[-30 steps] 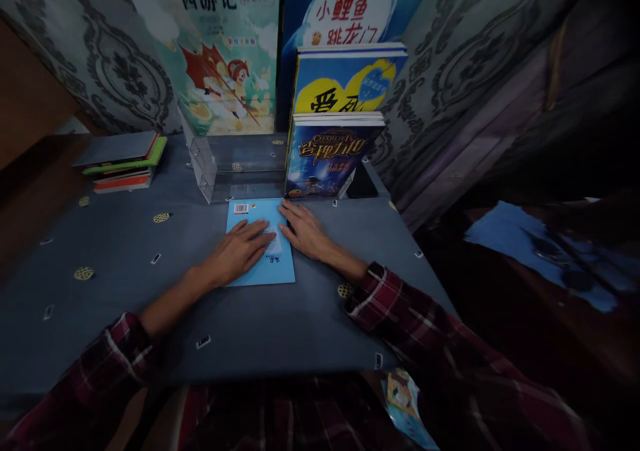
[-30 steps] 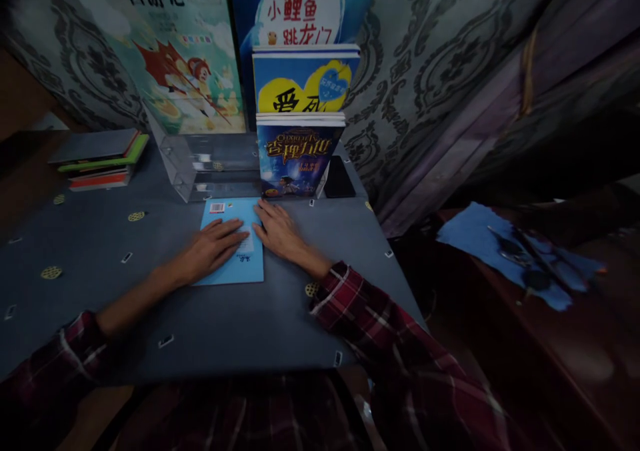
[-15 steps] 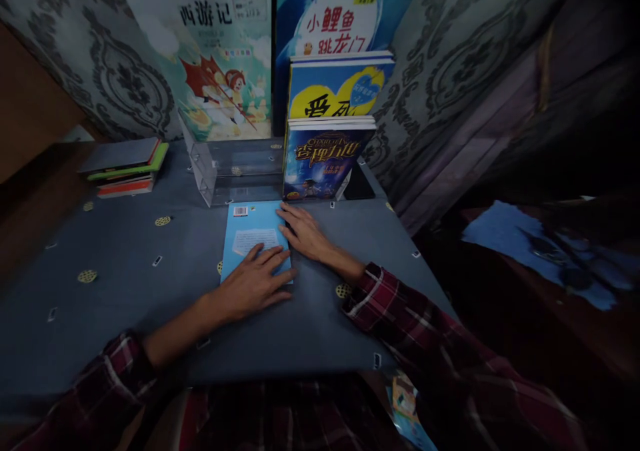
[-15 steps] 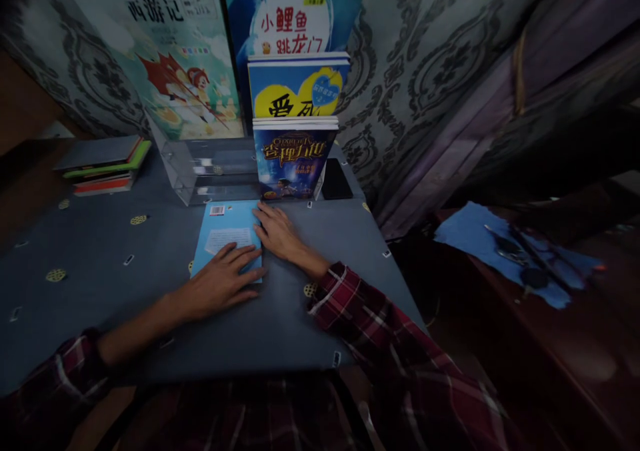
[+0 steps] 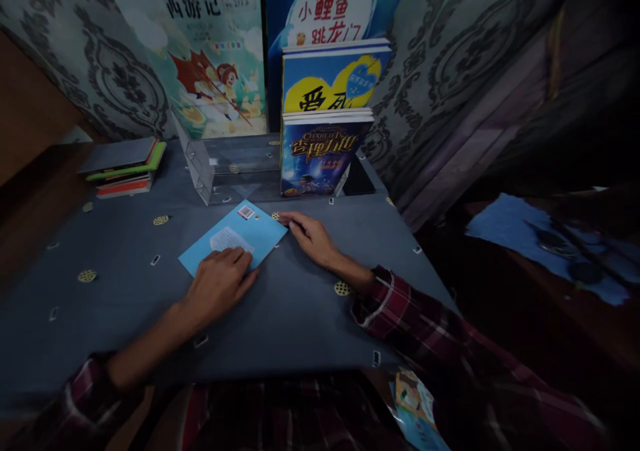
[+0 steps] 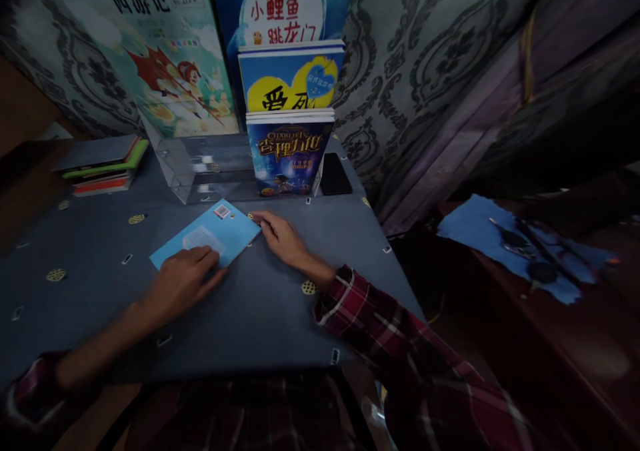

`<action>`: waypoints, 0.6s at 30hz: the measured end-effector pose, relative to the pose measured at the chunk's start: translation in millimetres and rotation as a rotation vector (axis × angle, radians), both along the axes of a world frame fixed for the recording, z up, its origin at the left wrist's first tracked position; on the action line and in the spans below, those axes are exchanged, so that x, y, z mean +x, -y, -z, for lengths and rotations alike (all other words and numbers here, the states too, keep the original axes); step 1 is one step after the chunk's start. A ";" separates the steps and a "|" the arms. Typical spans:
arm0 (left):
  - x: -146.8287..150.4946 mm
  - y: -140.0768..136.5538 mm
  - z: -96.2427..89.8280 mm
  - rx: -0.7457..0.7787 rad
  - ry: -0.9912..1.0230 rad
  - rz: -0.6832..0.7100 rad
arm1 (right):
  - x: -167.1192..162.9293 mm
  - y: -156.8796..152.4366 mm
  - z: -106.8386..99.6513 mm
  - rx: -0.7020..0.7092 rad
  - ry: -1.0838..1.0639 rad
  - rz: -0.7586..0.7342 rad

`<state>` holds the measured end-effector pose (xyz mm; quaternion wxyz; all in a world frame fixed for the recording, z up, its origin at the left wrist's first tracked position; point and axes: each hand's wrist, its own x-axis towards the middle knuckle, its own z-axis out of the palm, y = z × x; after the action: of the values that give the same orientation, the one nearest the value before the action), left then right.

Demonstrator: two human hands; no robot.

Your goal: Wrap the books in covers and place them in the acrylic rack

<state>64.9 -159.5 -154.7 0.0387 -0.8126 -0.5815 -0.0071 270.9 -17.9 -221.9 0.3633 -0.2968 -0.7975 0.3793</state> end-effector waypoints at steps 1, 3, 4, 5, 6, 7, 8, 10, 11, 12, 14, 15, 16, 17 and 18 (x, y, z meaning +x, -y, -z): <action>8.1 -7.5 0.2 0.009 -0.024 -0.054 | -0.7 -0.3 0.5 -0.016 -0.017 0.001; 24.6 -23.0 0.1 0.010 -0.063 -0.129 | -1.9 -2.1 2.1 -0.048 -0.052 0.011; 31.9 -30.2 -0.2 0.003 -0.080 -0.156 | -2.3 -3.1 2.8 -0.063 -0.068 0.019; 38.1 -36.7 -0.7 -0.010 -0.095 -0.178 | -2.5 -3.9 3.2 -0.075 -0.082 0.027; 43.1 -42.3 -1.2 -0.026 -0.108 -0.198 | -2.4 -4.4 3.2 -0.085 -0.092 0.035; 46.9 -46.7 -1.6 -0.041 -0.119 -0.217 | -2.2 -4.4 2.8 -0.091 -0.100 0.041; 49.6 -50.0 -1.7 -0.052 -0.126 -0.233 | -1.8 -4.2 2.2 -0.093 -0.106 0.045; 52.4 -53.7 -1.0 -0.058 -0.123 -0.250 | -0.8 -3.2 0.4 -0.093 -0.111 0.047; 53.0 -54.4 -0.3 -0.054 -0.116 -0.252 | -0.4 -2.7 -0.4 -0.092 -0.112 0.046; 53.2 -54.6 0.6 -0.048 -0.109 -0.248 | 0.0 -2.4 -0.9 -0.091 -0.113 0.045; 53.1 -54.4 2.4 -0.035 -0.104 -0.235 | 0.3 -2.3 -1.2 -0.091 -0.117 0.045; 52.9 -54.2 3.1 -0.029 -0.104 -0.228 | 0.2 -2.4 -1.0 -0.091 -0.120 0.047; 52.8 -54.2 3.6 -0.022 -0.105 -0.222 | 0.2 -2.7 -0.6 -0.089 -0.121 0.049; 52.6 -54.2 3.9 -0.017 -0.104 -0.217 | 0.1 -2.9 -0.1 -0.086 -0.120 0.053; 52.5 -54.4 4.1 -0.011 -0.100 -0.213 | 0.1 -3.1 0.3 -0.083 -0.117 0.055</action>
<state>117.4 -105.0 -158.8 0.0634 -0.7457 -0.6620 0.0407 271.0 -14.8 -222.1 0.4070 -0.3109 -0.7501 0.4185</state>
